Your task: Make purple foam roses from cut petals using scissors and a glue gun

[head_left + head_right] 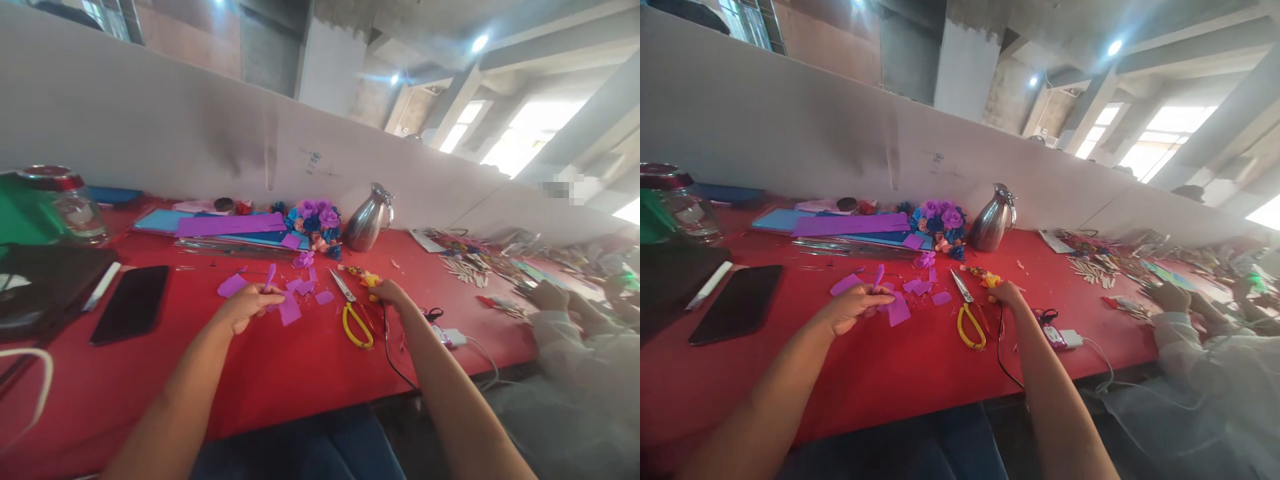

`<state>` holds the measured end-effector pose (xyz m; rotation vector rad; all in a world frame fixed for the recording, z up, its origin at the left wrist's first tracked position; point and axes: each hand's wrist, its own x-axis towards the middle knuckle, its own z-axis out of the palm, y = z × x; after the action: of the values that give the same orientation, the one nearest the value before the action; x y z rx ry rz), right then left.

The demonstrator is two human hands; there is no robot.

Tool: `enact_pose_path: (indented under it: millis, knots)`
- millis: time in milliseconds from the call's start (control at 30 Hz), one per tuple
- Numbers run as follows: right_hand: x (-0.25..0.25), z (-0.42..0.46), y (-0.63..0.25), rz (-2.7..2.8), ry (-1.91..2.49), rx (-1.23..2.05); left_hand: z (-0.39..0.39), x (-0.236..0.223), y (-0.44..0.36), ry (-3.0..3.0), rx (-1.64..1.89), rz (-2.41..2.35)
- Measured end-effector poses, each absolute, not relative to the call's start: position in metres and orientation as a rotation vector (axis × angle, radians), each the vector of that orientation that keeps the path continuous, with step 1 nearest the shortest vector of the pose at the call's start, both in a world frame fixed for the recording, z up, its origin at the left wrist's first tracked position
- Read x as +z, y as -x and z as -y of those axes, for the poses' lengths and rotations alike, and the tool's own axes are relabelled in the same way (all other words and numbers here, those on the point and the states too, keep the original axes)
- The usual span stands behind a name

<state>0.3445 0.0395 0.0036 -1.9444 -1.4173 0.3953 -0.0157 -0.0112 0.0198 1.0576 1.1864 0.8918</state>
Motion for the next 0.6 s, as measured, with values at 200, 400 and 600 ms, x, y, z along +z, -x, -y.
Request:
enact_pose_path:
  millis: [200,400,600]
  knots:
    - [0.014,-0.037,-0.334,1.149,1.878,0.894,0.015,0.015,0.009,-1.157,0.725,-1.268]
    - [0.039,0.024,-0.314,1.083,1.316,1.292,0.011,0.000,0.001,-1.405,0.712,-1.419]
    - [0.040,0.072,-0.276,1.065,1.264,1.497,0.006,-0.009,0.000,-1.585,0.610,-1.535]
